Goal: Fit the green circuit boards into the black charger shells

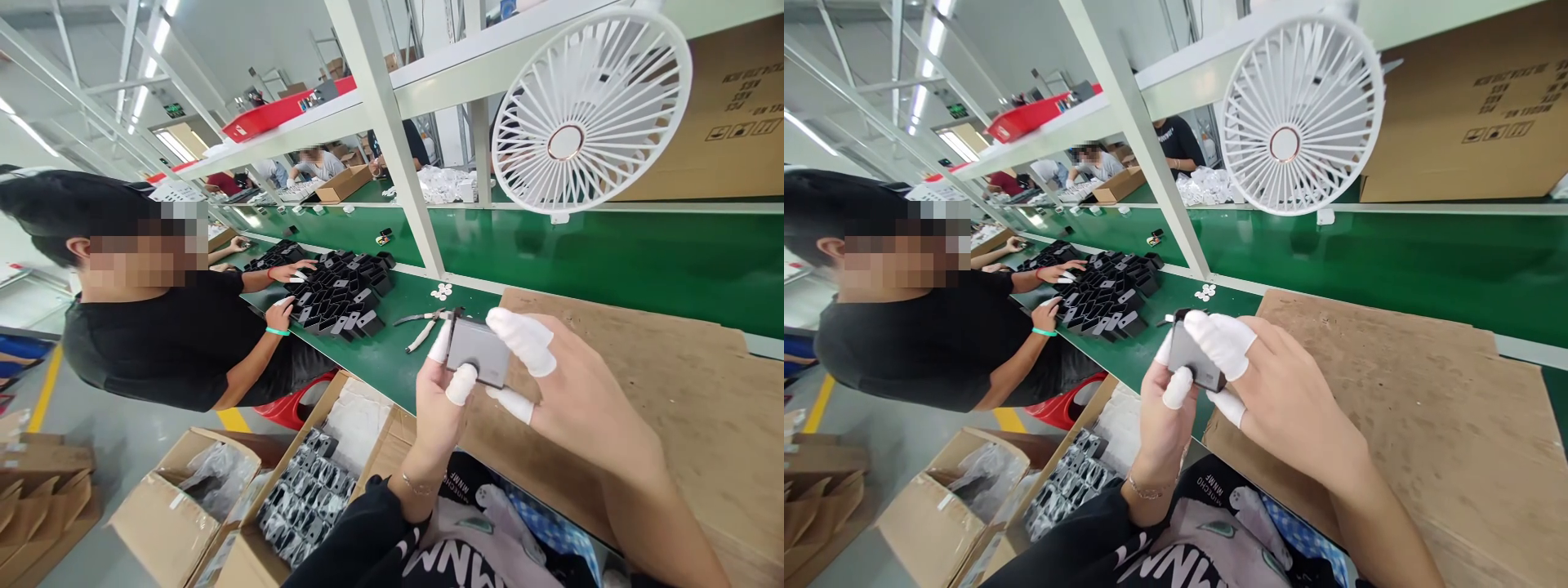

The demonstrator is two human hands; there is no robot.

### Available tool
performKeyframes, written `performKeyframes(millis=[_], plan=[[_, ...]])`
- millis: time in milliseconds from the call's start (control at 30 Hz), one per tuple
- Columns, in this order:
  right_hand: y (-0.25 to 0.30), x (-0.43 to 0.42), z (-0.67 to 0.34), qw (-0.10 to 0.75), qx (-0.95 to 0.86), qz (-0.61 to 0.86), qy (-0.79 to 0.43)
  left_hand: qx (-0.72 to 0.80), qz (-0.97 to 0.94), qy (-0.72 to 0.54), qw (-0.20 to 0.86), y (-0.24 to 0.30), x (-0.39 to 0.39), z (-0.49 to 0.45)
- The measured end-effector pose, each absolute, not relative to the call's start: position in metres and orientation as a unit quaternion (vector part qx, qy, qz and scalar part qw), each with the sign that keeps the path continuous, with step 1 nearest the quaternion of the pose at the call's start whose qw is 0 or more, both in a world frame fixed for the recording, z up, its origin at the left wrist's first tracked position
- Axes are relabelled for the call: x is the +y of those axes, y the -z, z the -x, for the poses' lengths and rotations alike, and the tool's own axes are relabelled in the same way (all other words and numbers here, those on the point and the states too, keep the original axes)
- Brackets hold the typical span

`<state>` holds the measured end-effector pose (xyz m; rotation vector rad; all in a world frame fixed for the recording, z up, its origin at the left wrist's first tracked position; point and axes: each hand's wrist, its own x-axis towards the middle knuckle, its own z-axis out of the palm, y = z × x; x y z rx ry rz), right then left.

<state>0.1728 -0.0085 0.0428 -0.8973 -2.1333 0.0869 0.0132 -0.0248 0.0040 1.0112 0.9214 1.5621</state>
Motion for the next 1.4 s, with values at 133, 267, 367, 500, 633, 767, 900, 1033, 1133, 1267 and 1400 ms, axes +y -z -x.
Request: performKeyframes(millis=[133,267,367,500,633,767,900,1033,1133,1267,1400], plan=[[-0.026,0.005,-0.162,0.381,-0.833,0.367,-0.165,0.401,-0.477,-0.683,0.380,0.005,-0.024,-0.013],[-0.010,0.022,-0.153,0.399,-0.813,0.243,-0.349,0.412,-0.495,-0.635,0.427,0.004,-0.017,-0.009],[-0.011,0.029,-0.164,0.348,-0.837,0.219,-0.361,0.410,-0.522,-0.588,0.462,0.003,-0.011,0.004],[-0.021,0.031,-0.189,0.350,-0.846,0.272,-0.298,0.449,-0.566,-0.493,0.484,0.003,-0.009,0.023],[-0.031,0.029,-0.190,0.311,-0.875,0.216,-0.302,0.405,-0.667,-0.411,0.471,0.001,-0.009,0.029],[-0.036,0.027,-0.184,0.338,-0.858,0.203,-0.330,0.419,-0.728,-0.361,0.406,-0.001,-0.008,0.026],[-0.037,0.024,-0.186,0.419,-0.801,0.209,-0.374,0.421,-0.745,-0.349,0.382,0.001,-0.007,0.027],[-0.029,0.025,-0.177,0.500,-0.688,0.311,-0.424,0.400,-0.717,-0.413,0.394,0.012,-0.007,0.024],[-0.016,0.030,-0.158,0.505,-0.639,0.338,-0.471,0.428,-0.650,-0.508,0.369,0.022,-0.004,0.016],[-0.001,0.039,-0.130,0.410,-0.571,0.282,-0.653,0.446,-0.590,-0.603,0.298,0.031,0.005,0.005],[0.007,0.041,-0.110,0.390,-0.465,0.268,-0.748,0.512,-0.574,-0.606,0.201,0.039,0.012,0.005]])
